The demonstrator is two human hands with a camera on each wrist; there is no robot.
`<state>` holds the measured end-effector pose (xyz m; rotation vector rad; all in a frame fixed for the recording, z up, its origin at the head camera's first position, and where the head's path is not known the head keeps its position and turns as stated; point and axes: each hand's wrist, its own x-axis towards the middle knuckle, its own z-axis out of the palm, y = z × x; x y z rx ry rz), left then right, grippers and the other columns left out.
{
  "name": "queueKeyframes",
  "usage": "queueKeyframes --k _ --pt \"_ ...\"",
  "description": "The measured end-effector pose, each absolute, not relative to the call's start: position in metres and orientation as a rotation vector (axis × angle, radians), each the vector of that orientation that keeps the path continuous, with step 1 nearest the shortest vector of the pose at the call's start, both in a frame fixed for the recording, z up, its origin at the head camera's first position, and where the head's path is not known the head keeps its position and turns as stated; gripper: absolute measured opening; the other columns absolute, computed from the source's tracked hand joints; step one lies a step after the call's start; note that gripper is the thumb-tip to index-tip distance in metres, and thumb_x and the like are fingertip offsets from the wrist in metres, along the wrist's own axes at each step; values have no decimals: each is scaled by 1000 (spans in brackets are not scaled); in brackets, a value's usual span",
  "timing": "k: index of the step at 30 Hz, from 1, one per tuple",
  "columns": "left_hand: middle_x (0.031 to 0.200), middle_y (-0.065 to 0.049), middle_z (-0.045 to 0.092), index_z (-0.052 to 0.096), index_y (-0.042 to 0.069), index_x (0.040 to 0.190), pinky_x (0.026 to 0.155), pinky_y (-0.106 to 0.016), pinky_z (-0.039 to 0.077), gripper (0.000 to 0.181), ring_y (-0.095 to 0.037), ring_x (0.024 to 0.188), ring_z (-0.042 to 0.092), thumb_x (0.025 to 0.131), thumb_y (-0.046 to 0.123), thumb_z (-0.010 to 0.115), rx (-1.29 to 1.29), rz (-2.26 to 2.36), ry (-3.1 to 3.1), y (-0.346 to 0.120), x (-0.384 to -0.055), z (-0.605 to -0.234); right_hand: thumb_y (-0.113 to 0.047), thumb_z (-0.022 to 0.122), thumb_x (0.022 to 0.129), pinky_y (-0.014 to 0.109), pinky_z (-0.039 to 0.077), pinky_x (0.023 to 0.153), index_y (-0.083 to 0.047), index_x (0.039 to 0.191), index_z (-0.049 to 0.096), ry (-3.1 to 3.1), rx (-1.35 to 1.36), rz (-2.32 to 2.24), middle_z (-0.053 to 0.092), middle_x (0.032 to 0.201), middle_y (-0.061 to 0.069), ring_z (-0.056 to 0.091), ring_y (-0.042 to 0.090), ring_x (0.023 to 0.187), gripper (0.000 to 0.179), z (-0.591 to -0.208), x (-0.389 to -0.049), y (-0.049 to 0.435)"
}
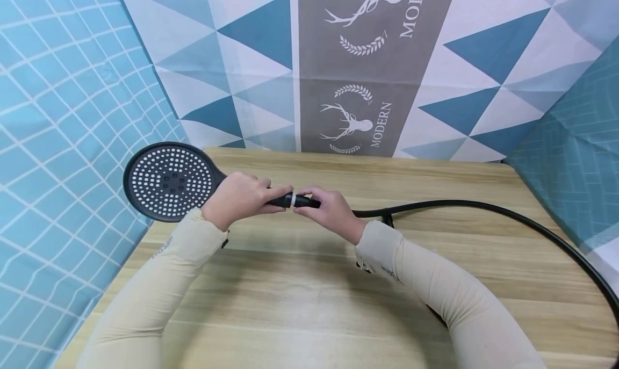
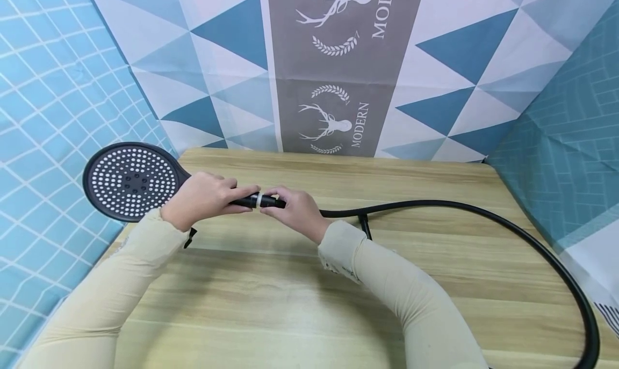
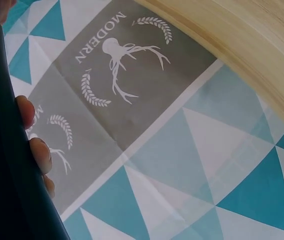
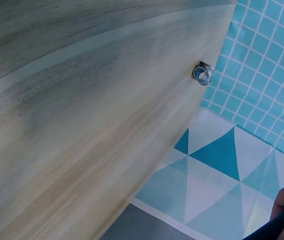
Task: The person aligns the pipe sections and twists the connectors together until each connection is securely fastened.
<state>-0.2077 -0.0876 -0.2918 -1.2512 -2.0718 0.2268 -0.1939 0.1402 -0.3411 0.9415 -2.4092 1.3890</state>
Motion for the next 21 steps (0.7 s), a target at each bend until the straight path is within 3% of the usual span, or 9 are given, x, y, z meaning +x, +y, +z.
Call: queueKeyframes --k 6,21 --pt "56 -2 50 63 21 104 38 -32 40 37 -15 39 45 80 45 77 -1252 212 -2076 -87 -208 -290 -4 76 82 24 53 60 4 109 68 -2402 904 1506 72 94 21 66 16 71 30 -336 -193 140" --pt "57 -2 53 64 20 103 38 -33 41 37 -15 40 45 79 45 77 -1257 177 -2116 -87 -206 -289 -7 75 83 23 49 56 4 108 70 -2466 806 1619 73 90 18 59 9 63 27 -330 -190 138"
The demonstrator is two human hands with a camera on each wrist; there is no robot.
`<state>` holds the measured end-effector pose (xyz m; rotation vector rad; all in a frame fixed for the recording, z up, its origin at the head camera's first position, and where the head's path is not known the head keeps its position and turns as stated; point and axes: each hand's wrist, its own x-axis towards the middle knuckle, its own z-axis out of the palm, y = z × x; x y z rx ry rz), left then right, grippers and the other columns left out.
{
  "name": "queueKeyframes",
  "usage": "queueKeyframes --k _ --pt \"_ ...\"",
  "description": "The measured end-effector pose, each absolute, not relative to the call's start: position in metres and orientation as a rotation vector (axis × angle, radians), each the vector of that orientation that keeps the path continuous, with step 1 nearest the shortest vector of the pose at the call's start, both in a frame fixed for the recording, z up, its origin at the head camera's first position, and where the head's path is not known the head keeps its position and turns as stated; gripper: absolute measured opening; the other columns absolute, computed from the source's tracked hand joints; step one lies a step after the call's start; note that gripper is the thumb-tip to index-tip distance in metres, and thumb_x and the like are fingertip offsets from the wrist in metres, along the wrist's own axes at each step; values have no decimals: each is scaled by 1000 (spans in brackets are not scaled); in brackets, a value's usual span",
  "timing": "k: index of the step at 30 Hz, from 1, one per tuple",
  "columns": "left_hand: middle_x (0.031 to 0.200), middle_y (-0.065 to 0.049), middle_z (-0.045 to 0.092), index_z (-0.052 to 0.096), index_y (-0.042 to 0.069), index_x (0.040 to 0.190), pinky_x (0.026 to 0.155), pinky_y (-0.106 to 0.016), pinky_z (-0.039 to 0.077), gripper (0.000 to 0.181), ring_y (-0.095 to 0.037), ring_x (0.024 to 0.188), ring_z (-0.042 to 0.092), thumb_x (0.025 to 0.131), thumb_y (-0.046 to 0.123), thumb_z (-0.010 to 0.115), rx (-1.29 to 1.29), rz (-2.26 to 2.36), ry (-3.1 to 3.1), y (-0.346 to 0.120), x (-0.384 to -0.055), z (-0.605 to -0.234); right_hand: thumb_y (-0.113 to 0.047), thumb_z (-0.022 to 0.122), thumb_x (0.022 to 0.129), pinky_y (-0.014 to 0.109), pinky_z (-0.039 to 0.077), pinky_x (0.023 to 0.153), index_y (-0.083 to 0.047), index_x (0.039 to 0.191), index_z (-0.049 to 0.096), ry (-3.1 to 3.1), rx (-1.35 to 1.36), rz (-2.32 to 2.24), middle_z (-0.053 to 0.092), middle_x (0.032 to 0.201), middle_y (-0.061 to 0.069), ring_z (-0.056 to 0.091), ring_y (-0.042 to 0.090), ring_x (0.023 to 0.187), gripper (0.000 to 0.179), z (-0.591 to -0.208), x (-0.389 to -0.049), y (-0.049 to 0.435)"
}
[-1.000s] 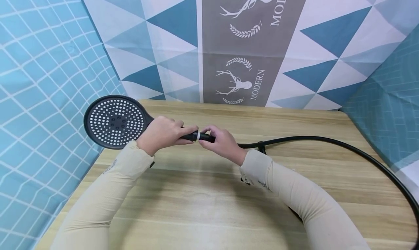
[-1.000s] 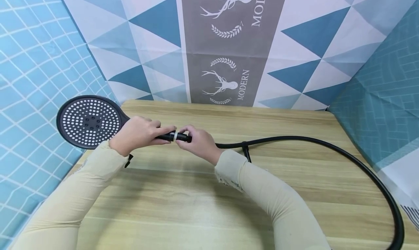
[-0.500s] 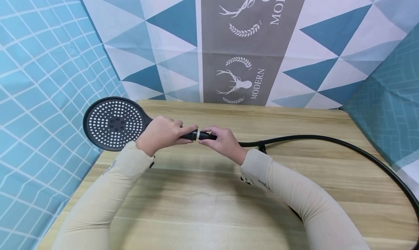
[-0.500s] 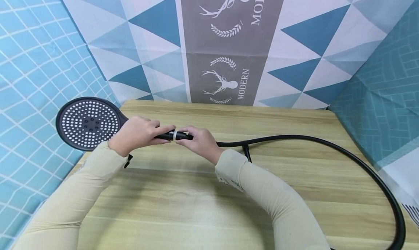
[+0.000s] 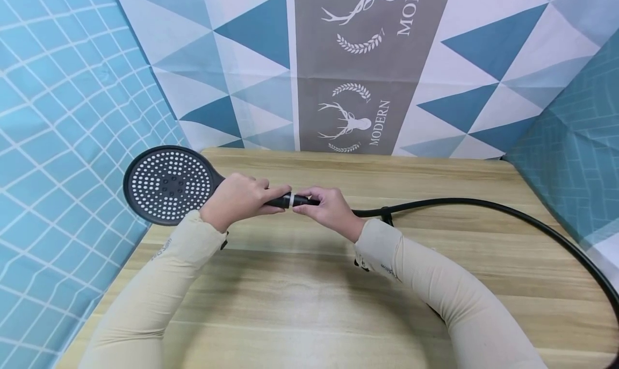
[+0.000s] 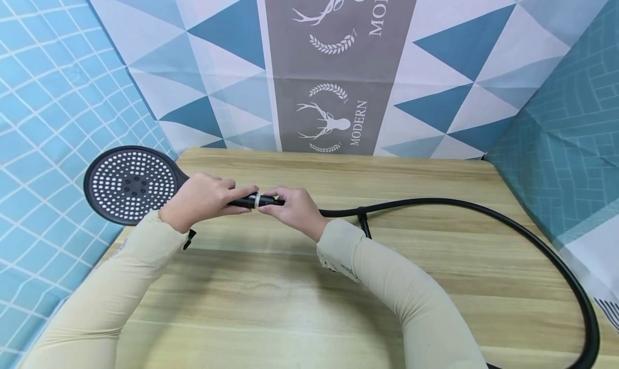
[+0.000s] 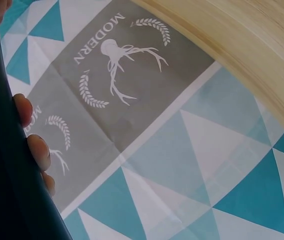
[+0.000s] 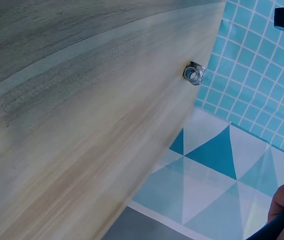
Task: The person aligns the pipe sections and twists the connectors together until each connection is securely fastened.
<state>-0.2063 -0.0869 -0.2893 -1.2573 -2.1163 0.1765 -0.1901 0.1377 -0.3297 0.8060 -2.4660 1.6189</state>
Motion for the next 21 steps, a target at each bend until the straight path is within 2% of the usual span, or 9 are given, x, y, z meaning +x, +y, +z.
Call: queueKeyframes --k 9,14,21 --pt "57 -2 52 64 20 102 38 -33 40 35 -15 40 46 81 47 75 -1268 191 -2113 -85 -206 -291 -9 74 85 22 45 52 5 105 70 -2503 806 1576 72 82 15 53 8 56 25 -332 -188 139" --pt "57 -2 52 65 21 102 38 -32 40 36 -15 40 46 79 46 77 -1257 193 -2105 -86 -205 -291 -14 73 87 22 46 54 3 106 67 -2509 879 1382 70 77 10 53 7 56 27 -335 -189 139" --pt "58 -3 53 66 20 104 40 -33 42 36 -16 41 47 79 44 78 -1253 212 -2117 -87 -206 -293 -15 63 94 23 41 53 0 108 65 -2565 840 1484 63 72 6 48 10 56 21 -336 -193 140"
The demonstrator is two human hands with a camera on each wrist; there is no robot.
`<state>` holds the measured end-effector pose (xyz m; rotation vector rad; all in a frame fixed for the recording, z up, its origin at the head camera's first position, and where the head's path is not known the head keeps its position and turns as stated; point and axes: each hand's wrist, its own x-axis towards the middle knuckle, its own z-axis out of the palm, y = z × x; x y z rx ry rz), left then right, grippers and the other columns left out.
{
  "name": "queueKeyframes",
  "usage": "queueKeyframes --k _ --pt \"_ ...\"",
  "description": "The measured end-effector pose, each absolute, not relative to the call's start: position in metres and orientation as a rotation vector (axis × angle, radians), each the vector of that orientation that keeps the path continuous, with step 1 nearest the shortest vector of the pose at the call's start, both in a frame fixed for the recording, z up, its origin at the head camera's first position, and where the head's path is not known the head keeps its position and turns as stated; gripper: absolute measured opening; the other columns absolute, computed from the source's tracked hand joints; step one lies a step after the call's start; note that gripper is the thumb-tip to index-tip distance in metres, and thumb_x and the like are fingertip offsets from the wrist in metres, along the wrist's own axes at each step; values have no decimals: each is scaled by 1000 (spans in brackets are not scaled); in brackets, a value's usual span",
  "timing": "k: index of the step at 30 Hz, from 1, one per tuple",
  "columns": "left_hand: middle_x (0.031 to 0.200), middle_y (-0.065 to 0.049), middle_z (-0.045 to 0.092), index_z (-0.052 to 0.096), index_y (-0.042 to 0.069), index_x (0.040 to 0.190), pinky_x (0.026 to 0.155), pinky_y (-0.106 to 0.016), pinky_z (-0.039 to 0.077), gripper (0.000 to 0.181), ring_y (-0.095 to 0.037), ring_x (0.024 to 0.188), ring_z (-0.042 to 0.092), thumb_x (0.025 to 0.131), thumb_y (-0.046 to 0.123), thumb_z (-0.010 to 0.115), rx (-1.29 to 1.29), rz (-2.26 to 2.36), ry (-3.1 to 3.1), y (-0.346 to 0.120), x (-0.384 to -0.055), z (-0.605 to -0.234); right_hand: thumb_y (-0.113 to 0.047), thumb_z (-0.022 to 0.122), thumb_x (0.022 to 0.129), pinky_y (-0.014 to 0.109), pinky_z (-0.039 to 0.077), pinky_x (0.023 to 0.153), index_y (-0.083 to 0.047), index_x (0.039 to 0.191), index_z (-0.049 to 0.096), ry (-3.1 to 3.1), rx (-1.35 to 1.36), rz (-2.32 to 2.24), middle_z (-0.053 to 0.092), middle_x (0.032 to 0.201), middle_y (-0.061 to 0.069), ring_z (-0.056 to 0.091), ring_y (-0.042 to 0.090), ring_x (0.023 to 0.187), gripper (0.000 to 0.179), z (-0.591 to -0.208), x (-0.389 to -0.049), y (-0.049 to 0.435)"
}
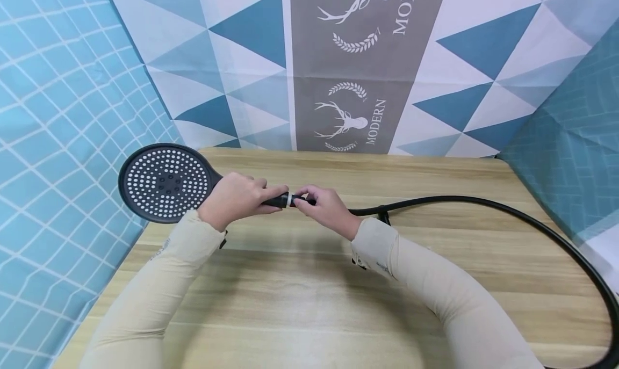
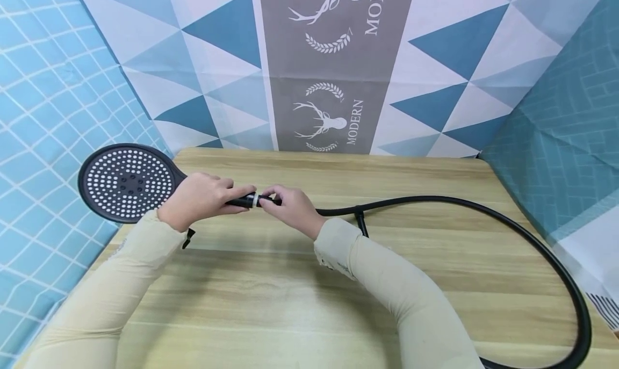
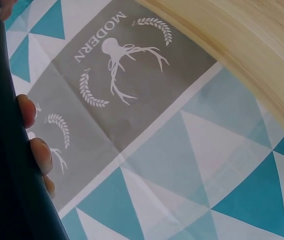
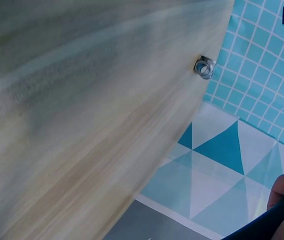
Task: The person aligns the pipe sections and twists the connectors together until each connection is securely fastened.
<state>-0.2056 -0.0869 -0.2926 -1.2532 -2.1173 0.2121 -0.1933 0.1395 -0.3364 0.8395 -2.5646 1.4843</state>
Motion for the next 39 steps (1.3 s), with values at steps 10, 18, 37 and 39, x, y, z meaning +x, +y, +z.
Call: queueKeyframes --k 10,18,37,39 --pt "57 -2 50 64 21 102 38 -33 40 35 -15 40 45 79 44 78 -1262 197 -2091 -90 -209 -296 -15 68 91 22 40 52 3 106 65 -2566 930 1423 61 70 3 45 8 54 24 -338 -197 138" --pt "56 -2 51 65 19 99 38 -34 41 35 -16 40 46 79 45 77 -1257 161 -2095 -89 -208 -296 -11 67 92 21 36 50 6 103 66 -2512 976 1399 55 64 2 40 7 51 20 -336 -196 137" --pt "58 -2 57 53 6 76 41 -32 45 46 -14 42 49 77 44 80 -1152 190 -2165 -91 -204 -300 -15 64 94 21 39 52 5 104 66 -2613 968 1243 56 67 3 43 6 53 23 -331 -197 133" --pt "56 -2 55 53 6 73 40 -32 45 47 -13 41 47 77 46 79 -1121 217 -2171 -90 -203 -299 -15 64 94 21 39 51 5 103 66 -2603 973 1242 56 66 2 43 6 53 22 -331 -197 133"
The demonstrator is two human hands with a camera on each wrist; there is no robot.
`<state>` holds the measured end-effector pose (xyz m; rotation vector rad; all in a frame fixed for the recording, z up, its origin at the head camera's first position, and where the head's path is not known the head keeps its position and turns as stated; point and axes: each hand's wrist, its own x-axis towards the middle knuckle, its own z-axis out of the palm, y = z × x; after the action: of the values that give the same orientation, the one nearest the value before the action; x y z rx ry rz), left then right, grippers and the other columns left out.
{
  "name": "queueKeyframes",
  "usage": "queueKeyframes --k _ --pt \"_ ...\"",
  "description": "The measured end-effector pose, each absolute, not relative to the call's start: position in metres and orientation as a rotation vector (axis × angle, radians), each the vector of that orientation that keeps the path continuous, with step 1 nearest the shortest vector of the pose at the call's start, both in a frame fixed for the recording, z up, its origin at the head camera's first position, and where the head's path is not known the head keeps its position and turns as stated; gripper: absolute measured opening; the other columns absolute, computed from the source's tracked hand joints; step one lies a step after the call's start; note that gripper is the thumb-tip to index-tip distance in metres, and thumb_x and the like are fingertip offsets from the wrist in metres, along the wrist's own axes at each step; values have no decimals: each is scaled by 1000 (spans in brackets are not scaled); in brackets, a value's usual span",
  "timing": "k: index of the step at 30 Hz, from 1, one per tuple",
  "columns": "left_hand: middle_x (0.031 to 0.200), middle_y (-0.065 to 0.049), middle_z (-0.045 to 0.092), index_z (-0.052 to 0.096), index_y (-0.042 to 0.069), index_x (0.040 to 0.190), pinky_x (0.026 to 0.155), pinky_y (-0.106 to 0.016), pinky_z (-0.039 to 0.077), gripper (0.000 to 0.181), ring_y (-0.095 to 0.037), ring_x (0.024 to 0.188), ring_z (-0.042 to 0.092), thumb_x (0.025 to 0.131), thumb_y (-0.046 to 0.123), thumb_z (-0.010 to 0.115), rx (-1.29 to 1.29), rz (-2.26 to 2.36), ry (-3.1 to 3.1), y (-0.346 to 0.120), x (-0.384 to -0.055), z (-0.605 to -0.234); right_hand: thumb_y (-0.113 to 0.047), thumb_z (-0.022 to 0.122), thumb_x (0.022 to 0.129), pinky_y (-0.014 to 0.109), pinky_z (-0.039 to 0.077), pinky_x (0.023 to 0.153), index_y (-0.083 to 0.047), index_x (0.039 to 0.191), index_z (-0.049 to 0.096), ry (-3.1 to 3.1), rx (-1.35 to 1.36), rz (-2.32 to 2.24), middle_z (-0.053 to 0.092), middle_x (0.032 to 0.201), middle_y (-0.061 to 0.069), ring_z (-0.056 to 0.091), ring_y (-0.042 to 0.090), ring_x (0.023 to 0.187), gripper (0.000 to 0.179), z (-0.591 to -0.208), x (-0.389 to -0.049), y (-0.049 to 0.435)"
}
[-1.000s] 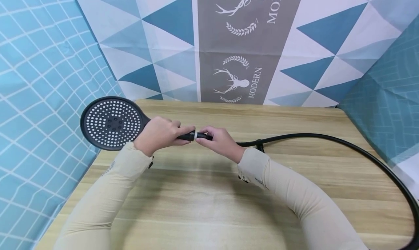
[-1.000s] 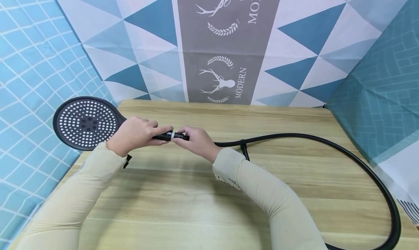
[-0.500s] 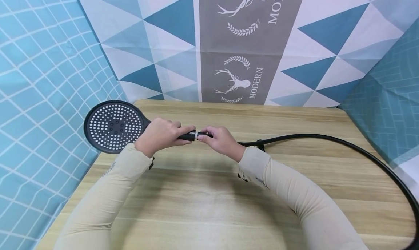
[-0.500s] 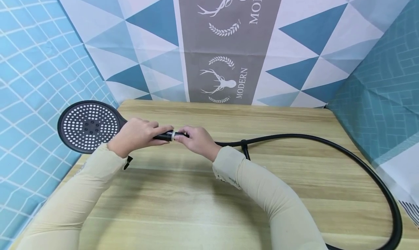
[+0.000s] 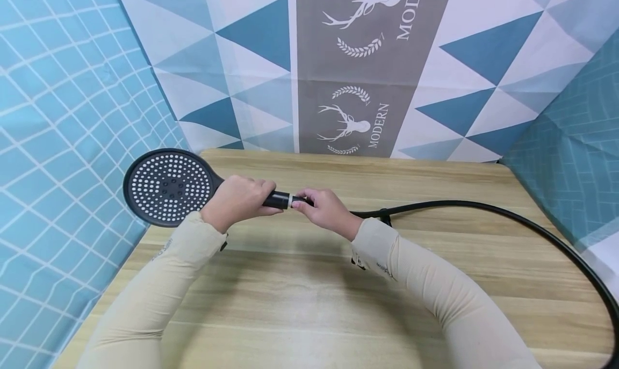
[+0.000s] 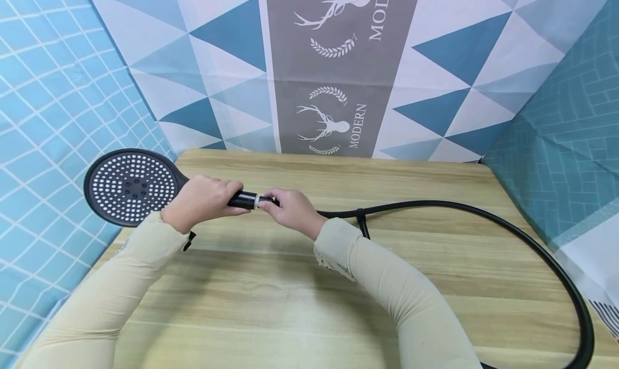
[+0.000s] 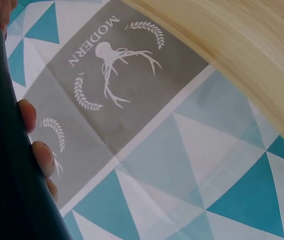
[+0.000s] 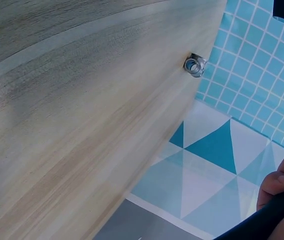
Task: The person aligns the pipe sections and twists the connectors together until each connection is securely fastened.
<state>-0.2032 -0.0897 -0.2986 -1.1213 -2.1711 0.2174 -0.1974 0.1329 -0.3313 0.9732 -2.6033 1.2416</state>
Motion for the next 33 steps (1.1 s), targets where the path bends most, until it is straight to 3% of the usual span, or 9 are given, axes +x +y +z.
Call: queueKeyframes --k 6,13,17,20,24,33 --pt "51 -1 50 51 7 66 39 -33 44 49 -12 39 44 77 47 77 -1069 257 -2194 -87 -203 -296 -15 64 94 21 38 50 5 104 66 -2595 972 1255 54 65 1 42 6 52 22 -331 -197 133" --pt "52 -3 54 54 7 69 39 -32 46 49 -13 40 47 77 50 76 -1077 280 -2225 -87 -203 -296 -17 65 94 22 39 52 3 109 64 -2613 952 1271 58 69 3 44 8 53 25 -331 -195 133" --pt "55 -3 55 53 9 80 39 -32 45 46 -14 41 49 77 48 78 -1142 250 -2160 -88 -203 -294 -14 71 89 23 42 53 1 111 59 -2572 927 1408 63 71 6 49 10 55 28 -333 -194 135" --pt "55 -3 51 52 12 88 38 -31 42 45 -16 40 48 76 45 80 -1194 230 -2078 -90 -204 -293 -7 75 84 23 49 58 2 104 60 -2457 968 1470 71 85 15 61 14 65 27 -336 -195 135" --pt "54 -3 48 53 14 91 36 -31 39 43 -16 39 45 76 44 80 -1224 200 -2018 -91 -205 -292 0 76 81 25 54 63 5 92 61 -2336 1023 1473 71 100 24 70 24 79 19 -336 -195 135" --pt "57 -3 54 67 21 109 39 -33 42 42 -17 41 47 76 43 80 -1252 214 -2076 -90 -205 -289 1 73 84 23 50 58 9 97 63 -2372 945 1568 71 93 25 64 17 69 18 -334 -193 134"
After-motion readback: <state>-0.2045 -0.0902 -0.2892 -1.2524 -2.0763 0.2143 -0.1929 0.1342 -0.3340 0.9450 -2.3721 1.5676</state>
